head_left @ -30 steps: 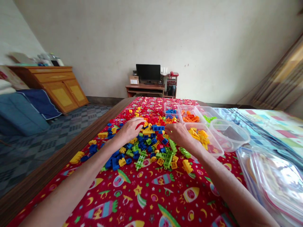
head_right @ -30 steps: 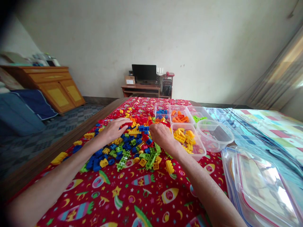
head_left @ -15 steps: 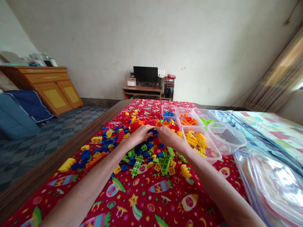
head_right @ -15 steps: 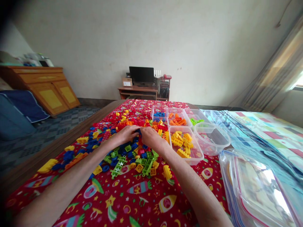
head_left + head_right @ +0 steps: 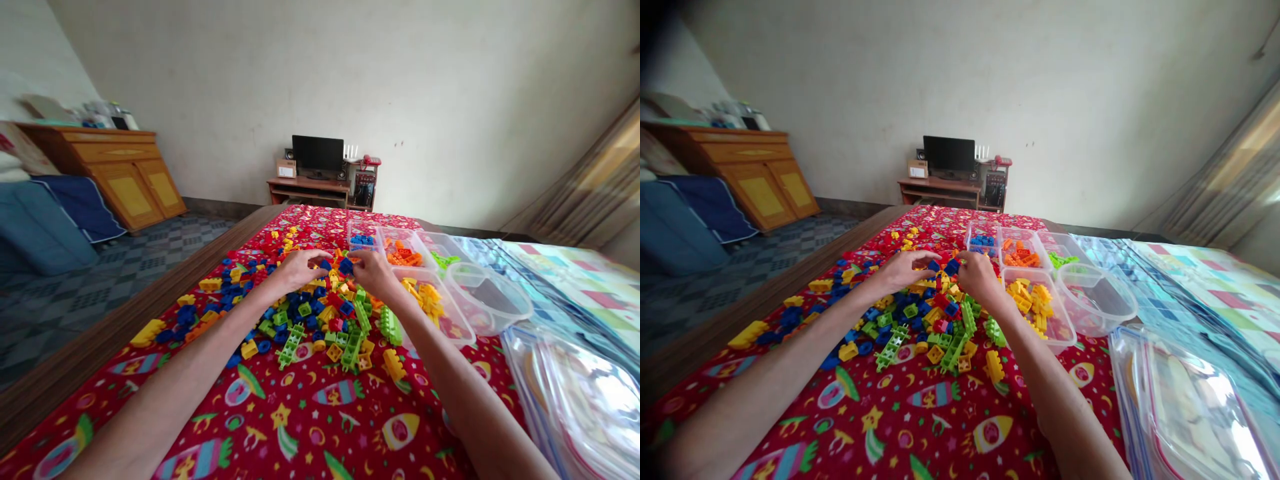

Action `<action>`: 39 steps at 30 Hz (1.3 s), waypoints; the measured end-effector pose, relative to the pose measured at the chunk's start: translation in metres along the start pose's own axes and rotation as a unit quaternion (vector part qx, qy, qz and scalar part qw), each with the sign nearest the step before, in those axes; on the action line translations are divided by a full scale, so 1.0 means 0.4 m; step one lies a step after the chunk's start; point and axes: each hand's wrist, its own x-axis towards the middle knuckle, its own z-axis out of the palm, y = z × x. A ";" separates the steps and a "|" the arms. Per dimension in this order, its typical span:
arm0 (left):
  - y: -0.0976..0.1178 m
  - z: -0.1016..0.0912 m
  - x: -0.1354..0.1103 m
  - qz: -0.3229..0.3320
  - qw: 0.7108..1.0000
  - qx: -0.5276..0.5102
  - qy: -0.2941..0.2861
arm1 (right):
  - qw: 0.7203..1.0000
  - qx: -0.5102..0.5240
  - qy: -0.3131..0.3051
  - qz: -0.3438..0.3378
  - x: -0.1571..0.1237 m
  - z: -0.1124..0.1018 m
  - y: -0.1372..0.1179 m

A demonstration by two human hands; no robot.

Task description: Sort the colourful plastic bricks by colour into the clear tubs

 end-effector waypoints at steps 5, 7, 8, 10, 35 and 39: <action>0.023 0.009 -0.001 -0.012 0.984 -0.175 -0.043 | 0.999 0.038 -0.014 0.006 -0.001 -0.004 -0.003; 0.023 0.012 -0.002 -0.019 0.981 -0.187 -0.056 | 1.000 0.016 -0.018 -0.004 -0.003 0.002 0.001; 0.021 0.012 -0.002 -0.019 0.982 -0.181 -0.056 | 1.000 0.004 -0.014 -0.012 -0.004 0.004 0.003; 0.013 0.013 -0.004 -0.014 0.987 -0.156 -0.046 | 1.000 -0.013 -0.005 -0.026 -0.007 0.008 0.007; 0.077 0.044 -0.032 0.046 0.998 -0.047 -0.007 | 0.955 0.286 0.011 0.084 0.005 -0.001 0.008; 0.100 0.061 -0.058 0.069 0.988 0.068 -0.121 | 0.940 0.327 0.015 0.096 0.010 -0.012 0.018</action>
